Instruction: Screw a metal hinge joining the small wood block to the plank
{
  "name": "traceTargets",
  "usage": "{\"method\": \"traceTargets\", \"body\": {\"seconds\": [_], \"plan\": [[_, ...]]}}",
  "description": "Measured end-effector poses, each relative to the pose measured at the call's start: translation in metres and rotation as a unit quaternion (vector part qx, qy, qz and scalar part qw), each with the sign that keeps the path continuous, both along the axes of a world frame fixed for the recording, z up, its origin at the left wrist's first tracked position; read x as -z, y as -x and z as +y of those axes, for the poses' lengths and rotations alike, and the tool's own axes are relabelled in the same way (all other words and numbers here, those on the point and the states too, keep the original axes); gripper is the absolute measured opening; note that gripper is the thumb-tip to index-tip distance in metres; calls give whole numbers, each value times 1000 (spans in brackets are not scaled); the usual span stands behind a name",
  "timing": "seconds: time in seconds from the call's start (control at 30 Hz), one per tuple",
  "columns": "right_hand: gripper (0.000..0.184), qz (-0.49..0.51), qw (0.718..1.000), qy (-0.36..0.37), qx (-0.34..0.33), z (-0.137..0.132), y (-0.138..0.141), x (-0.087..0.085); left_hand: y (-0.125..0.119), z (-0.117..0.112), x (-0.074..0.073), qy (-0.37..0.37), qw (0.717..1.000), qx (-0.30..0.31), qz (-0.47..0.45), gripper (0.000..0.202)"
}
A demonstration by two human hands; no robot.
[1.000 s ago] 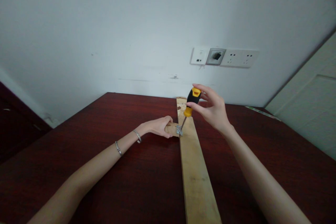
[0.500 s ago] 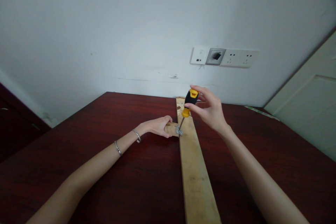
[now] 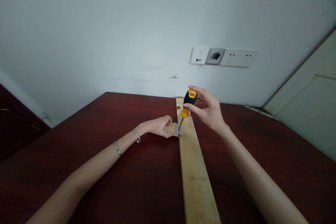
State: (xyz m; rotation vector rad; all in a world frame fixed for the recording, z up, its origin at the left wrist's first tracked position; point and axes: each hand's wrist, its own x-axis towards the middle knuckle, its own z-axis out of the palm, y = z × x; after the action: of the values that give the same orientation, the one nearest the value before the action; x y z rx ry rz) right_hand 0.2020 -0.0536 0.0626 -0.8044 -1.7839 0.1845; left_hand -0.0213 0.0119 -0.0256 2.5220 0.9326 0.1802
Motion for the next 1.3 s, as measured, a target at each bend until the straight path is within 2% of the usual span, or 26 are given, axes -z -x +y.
{"method": "traceTargets", "body": {"seconds": [0.63,0.87,1.07,1.3], "plan": [[61,21,999,37,-2,9,-2,8,0,-1,0,4,1000,0,-4,57],[57,8,999,35,-14,4,-1,6,0,-1,-1,1,1000,3,-3,57],[44,6,999,31,-25,-1,2,1,-1,0,2,-1,1000,-3,-1,58],[45,-16,999,28,-8,-4,3,-4,0,0,0,-3,1000,0,1,58]]}}
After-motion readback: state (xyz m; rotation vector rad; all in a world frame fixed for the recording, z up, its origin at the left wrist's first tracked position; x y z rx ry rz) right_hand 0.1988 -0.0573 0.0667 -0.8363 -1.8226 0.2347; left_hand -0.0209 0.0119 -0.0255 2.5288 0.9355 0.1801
